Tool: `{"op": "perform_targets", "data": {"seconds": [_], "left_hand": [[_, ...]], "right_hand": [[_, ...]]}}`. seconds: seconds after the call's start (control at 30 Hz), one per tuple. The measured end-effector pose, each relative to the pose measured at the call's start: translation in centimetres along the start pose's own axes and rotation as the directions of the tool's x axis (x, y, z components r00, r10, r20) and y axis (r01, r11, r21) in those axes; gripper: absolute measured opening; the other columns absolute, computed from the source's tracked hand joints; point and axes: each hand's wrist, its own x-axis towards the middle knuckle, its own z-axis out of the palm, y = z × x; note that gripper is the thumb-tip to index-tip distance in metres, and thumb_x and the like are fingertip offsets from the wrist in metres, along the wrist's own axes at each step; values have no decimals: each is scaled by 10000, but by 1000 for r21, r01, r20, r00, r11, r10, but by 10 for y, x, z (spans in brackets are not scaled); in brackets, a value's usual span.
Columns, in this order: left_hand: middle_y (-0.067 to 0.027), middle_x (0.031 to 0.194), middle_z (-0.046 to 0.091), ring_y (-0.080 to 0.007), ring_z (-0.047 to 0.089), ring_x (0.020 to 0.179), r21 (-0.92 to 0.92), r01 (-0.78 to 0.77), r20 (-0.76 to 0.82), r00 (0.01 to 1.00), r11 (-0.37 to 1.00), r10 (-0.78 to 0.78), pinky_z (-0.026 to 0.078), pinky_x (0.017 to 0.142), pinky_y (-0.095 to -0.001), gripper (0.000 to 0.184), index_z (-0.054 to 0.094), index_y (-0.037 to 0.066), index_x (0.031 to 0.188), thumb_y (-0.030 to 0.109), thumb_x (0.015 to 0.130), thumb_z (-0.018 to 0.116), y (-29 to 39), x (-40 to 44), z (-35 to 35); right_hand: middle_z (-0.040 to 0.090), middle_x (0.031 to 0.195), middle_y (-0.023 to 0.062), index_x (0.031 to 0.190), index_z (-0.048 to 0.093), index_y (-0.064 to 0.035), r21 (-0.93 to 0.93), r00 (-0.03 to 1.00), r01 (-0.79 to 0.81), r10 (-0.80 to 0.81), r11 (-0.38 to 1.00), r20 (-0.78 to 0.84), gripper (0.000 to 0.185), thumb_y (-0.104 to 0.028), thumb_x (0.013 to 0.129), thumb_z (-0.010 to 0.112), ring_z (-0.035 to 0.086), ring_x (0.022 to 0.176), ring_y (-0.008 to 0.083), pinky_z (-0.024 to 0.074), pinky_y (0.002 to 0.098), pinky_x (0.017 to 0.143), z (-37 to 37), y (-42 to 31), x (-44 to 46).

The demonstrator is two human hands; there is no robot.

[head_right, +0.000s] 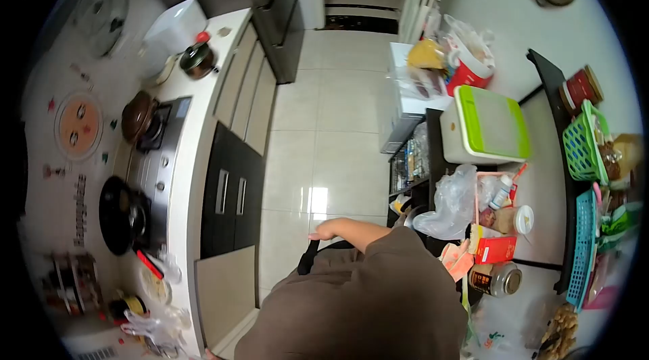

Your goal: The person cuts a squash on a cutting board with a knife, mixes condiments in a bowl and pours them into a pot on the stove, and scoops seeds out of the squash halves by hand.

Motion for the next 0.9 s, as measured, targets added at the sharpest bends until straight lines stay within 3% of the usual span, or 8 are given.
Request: {"op": "perform_targets", "data": {"seconds": [0.1,0.17,0.37,0.63,0.73,0.77,0.87,0.9], "left_hand": [[-308,1301,490,-531,414,1217,-355,-94,588,751,930,300,353,996,-615,892,459,-27,1330,707,824,471,88,62,-98],[-220,1320,461,-369,457,1216,-533,-145,342,864,834,369,439,935,-546,696,438,58,1366,446,837,671,139,31,-82],[-221,1349,471,-362,455,1244,-778,144,607,425,611,672,422,965,-475,704,446,14,1362,488,871,618,194,-41,-91],[-224,1307,522,-335,520,1185,-465,525,709,-261,713,655,443,945,-430,687,478,-16,1330,494,886,596,159,-137,-21],[-226,1291,541,-325,544,1162,-413,614,698,-261,673,667,451,937,-413,683,490,-28,1318,496,891,587,138,-151,-11],[-89,984,679,-200,634,862,-430,756,741,-18,494,671,503,755,-343,605,565,30,1265,468,855,648,140,-165,-1],[-192,1235,606,-291,591,1116,-419,794,793,83,441,603,462,933,-381,654,486,49,1358,473,875,607,127,-84,-71],[-191,1252,595,-293,591,1118,-435,807,783,119,400,611,461,937,-382,650,481,68,1366,472,874,607,116,-46,-85]], "right_hand": [[389,1438,244,1308,495,63,195,993,-112,105,974,47,916,-707,917,188,347,1338,392,276,447,1093,19,53,-39],[371,1457,228,1350,465,27,300,975,-223,214,928,63,905,-718,908,200,336,1351,376,271,445,1096,68,112,-13],[386,1451,218,1350,480,-8,539,952,-305,274,785,139,930,-757,882,187,341,1357,348,264,421,1105,169,212,27],[500,1360,192,1394,418,-36,761,897,-422,346,492,274,915,-770,860,303,429,1274,374,379,519,994,130,144,-27],[655,893,181,1243,507,38,540,865,-490,457,684,207,869,-735,857,419,596,680,284,463,455,586,59,84,-81],[647,874,195,1149,556,60,423,898,-438,410,794,161,818,-701,882,417,562,575,248,420,418,506,62,116,-43],[700,777,185,879,640,58,-23,998,-44,43,999,-46,752,-660,899,414,681,710,315,500,402,690,11,103,-7],[705,876,195,1168,574,102,-162,991,-43,22,986,-129,818,-655,877,465,678,862,339,497,379,820,-11,70,-5]]}}
